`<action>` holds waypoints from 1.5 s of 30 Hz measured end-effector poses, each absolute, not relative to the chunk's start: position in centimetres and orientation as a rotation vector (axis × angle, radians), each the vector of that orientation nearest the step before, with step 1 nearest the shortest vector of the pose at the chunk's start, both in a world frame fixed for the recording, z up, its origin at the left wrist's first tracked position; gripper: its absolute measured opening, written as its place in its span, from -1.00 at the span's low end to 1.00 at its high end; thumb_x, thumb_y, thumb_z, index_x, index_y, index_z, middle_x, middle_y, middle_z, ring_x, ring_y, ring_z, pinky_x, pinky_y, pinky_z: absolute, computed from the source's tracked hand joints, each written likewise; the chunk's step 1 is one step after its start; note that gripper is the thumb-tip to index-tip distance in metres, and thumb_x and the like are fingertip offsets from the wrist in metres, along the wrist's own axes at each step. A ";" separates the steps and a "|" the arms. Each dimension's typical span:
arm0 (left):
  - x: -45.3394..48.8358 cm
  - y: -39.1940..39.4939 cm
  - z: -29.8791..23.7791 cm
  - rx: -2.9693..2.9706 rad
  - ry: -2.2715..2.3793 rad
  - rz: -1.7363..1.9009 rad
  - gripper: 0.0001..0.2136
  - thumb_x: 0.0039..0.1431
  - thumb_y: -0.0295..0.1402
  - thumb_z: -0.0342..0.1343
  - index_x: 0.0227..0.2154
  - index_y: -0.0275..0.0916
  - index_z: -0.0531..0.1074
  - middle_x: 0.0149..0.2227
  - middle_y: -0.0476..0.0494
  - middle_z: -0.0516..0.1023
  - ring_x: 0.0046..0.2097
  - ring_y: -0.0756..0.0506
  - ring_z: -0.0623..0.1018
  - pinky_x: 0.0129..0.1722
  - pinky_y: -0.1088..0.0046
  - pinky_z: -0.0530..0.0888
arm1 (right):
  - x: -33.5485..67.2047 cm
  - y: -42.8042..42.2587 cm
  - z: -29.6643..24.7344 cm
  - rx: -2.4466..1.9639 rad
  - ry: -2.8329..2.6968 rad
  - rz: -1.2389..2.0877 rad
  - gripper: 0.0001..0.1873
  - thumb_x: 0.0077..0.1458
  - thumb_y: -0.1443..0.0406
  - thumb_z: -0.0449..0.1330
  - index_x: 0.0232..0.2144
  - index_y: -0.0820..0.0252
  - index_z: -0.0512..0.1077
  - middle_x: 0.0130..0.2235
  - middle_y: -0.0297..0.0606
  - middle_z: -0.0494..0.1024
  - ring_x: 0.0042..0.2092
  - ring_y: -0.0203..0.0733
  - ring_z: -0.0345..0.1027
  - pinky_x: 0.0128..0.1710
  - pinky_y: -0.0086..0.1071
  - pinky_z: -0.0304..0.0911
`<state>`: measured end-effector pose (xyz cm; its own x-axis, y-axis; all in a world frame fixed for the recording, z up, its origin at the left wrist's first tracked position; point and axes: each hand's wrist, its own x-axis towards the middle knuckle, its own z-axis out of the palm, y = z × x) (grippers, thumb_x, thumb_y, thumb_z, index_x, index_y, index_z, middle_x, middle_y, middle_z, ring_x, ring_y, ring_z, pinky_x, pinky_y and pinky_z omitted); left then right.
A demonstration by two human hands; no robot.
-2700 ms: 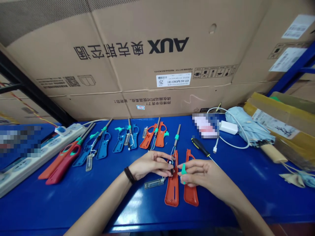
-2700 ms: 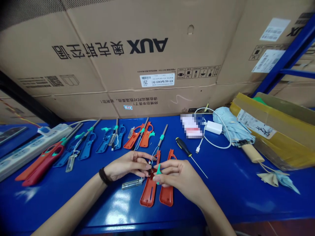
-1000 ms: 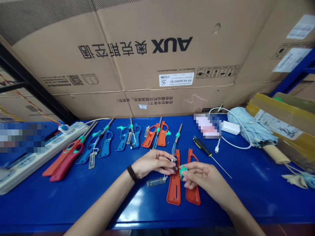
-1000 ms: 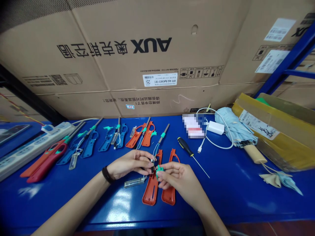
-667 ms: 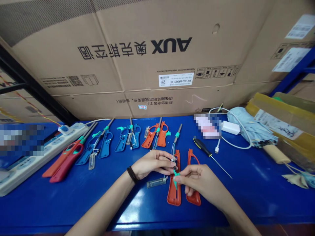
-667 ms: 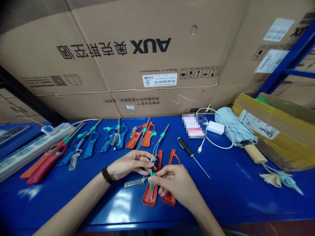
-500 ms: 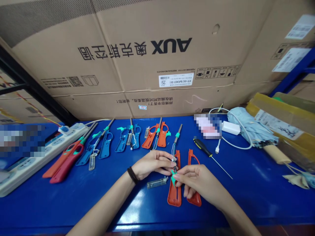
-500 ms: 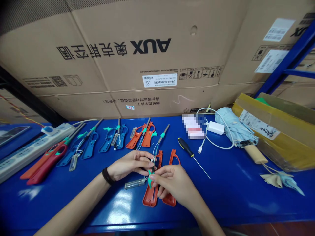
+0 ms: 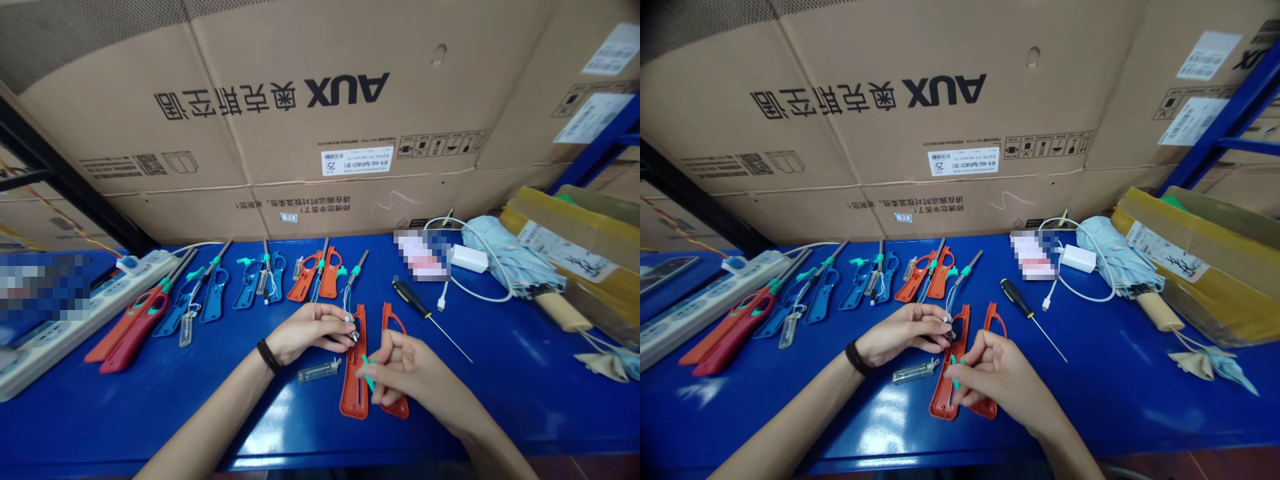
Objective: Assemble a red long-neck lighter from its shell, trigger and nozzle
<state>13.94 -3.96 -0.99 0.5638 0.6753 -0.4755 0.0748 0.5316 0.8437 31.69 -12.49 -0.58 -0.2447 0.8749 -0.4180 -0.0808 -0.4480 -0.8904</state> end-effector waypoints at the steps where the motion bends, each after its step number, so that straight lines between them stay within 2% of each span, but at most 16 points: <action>1: 13.9 -4.0 -1.0 0.964 0.916 0.415 -0.73 -0.18 -0.35 0.35 -0.38 -0.31 0.46 -0.43 -0.07 0.59 -0.40 0.01 0.57 -0.36 0.52 0.51 | 31.7 -12.4 -0.7 -1.325 -1.008 1.758 -0.58 -0.23 0.22 0.38 -0.54 0.20 0.18 -0.58 -0.42 0.50 -0.52 -0.34 0.47 -0.53 -0.58 0.34; 4: 13.9 -4.2 -0.8 0.980 0.915 0.400 -0.75 -0.18 -0.35 0.35 -0.42 -0.32 0.45 -0.47 -0.07 0.58 -0.39 0.00 0.58 -0.36 0.53 0.51 | 31.7 -12.3 -1.0 -1.339 -0.957 1.712 -0.59 -0.32 0.27 0.43 -0.45 0.22 0.29 -0.52 -0.46 0.48 -0.45 -0.28 0.51 -0.46 -0.53 0.39; 8: 13.9 -4.4 -0.6 1.005 0.910 0.391 -0.76 -0.18 -0.35 0.34 -0.47 -0.34 0.43 -0.50 -0.10 0.58 -0.41 0.00 0.58 -0.37 0.52 0.52 | 31.5 -12.0 -1.3 -1.392 -0.965 1.653 -0.48 -0.41 0.31 0.46 -0.31 0.26 0.42 -0.48 -0.42 0.51 -0.44 -0.23 0.52 -0.43 -0.48 0.41; 12: 14.0 -4.4 -0.7 1.014 0.898 0.382 -0.76 -0.18 -0.37 0.34 -0.46 -0.34 0.42 -0.51 -0.08 0.58 -0.45 0.02 0.57 -0.37 0.52 0.52 | 31.6 -11.8 -1.3 -1.435 -0.993 1.623 -0.55 -0.35 0.22 0.43 -0.34 0.30 0.46 -0.50 -0.30 0.59 -0.34 -0.12 0.53 -0.29 -0.41 0.42; 16: 13.9 -4.3 -0.9 1.005 0.895 0.388 -0.74 -0.19 -0.36 0.35 -0.44 -0.34 0.42 -0.51 -0.08 0.58 -0.41 -0.01 0.58 -0.37 0.50 0.52 | 32.0 -11.8 -1.5 -1.397 -1.017 1.581 -0.50 -0.28 0.19 0.41 -0.24 0.29 0.48 -0.35 -0.19 0.63 -0.20 -0.06 0.51 -0.13 -0.32 0.38; 19: 13.9 -4.3 -0.9 1.013 0.893 0.385 -0.75 -0.17 -0.36 0.34 -0.44 -0.34 0.42 -0.49 -0.11 0.58 -0.38 -0.03 0.59 -0.35 0.49 0.52 | 32.3 -11.9 -1.7 -1.339 -0.967 1.589 -0.51 -0.21 0.14 0.36 -0.21 0.29 0.47 -0.26 -0.14 0.61 -0.15 -0.07 0.49 -0.10 -0.31 0.38; 23: 13.9 -4.3 -0.9 1.021 0.895 0.385 -0.77 -0.14 -0.36 0.33 -0.42 -0.33 0.44 -0.48 -0.10 0.58 -0.39 -0.01 0.58 -0.34 0.49 0.52 | 32.3 -11.9 -1.5 -1.379 -0.914 1.562 -0.57 -0.30 0.19 0.41 -0.33 0.27 0.46 -0.30 -0.22 0.59 -0.22 -0.13 0.52 -0.24 -0.40 0.44; 26: 13.9 -4.3 -0.8 1.012 0.911 0.387 -0.76 -0.15 -0.35 0.33 -0.41 -0.32 0.45 -0.49 -0.07 0.57 -0.40 0.00 0.57 -0.35 0.51 0.51 | 32.1 -12.0 -1.2 -1.444 -0.962 1.610 -0.59 -0.34 0.22 0.43 -0.39 0.26 0.44 -0.48 -0.32 0.58 -0.41 -0.21 0.52 -0.42 -0.47 0.43; 29: 14.0 -4.3 -0.7 1.016 0.920 0.379 -0.74 -0.18 -0.33 0.35 -0.41 -0.32 0.45 -0.50 -0.07 0.56 -0.40 0.00 0.57 -0.35 0.51 0.51 | 31.9 -12.1 -0.9 -1.515 -1.056 1.619 -0.64 -0.30 0.18 0.41 -0.46 0.29 0.43 -0.67 -0.36 0.51 -0.60 -0.26 0.45 -0.61 -0.52 0.34; 31: 14.0 -4.3 -0.7 1.019 0.915 0.376 -0.73 -0.18 -0.32 0.35 -0.40 -0.33 0.46 -0.48 -0.08 0.57 -0.39 0.00 0.57 -0.34 0.51 0.50 | 31.8 -12.1 -0.7 -1.515 -1.080 1.622 -0.64 -0.28 0.18 0.40 -0.45 0.31 0.45 -0.64 -0.33 0.53 -0.57 -0.24 0.47 -0.56 -0.51 0.37; 33: 13.9 -4.3 -0.8 1.026 0.913 0.374 -0.73 -0.18 -0.31 0.35 -0.40 -0.33 0.47 -0.46 -0.08 0.57 -0.39 0.00 0.57 -0.33 0.50 0.50 | 31.8 -12.1 -0.6 -1.476 -1.078 1.634 -0.61 -0.24 0.18 0.38 -0.37 0.30 0.45 -0.51 -0.27 0.59 -0.44 -0.20 0.53 -0.43 -0.48 0.42; 35: 13.9 -4.3 -0.8 1.030 0.916 0.379 -0.73 -0.18 -0.31 0.34 -0.41 -0.33 0.47 -0.44 -0.08 0.57 -0.39 0.01 0.57 -0.33 0.50 0.51 | 31.9 -12.1 -0.6 -1.452 -1.087 1.625 -0.60 -0.19 0.16 0.35 -0.31 0.28 0.42 -0.43 -0.25 0.60 -0.38 -0.17 0.54 -0.40 -0.45 0.44; 40: 13.9 -4.3 -0.9 1.032 0.911 0.379 -0.74 -0.18 -0.33 0.35 -0.41 -0.34 0.46 -0.46 -0.09 0.58 -0.40 -0.01 0.57 -0.34 0.50 0.50 | 31.9 -11.9 -1.1 -1.478 -1.142 1.532 -0.63 -0.17 0.16 0.33 -0.34 0.24 0.36 -0.50 -0.32 0.55 -0.47 -0.20 0.51 -0.61 -0.51 0.36; 45: 13.9 -4.3 -1.0 1.054 0.905 0.374 -0.74 -0.19 -0.37 0.35 -0.40 -0.33 0.46 -0.45 -0.10 0.58 -0.43 0.02 0.57 -0.37 0.53 0.49 | 31.9 -11.7 -1.4 -1.474 -1.153 1.509 -0.66 -0.17 0.18 0.34 -0.37 0.23 0.35 -0.55 -0.35 0.52 -0.55 -0.27 0.45 -0.67 -0.55 0.29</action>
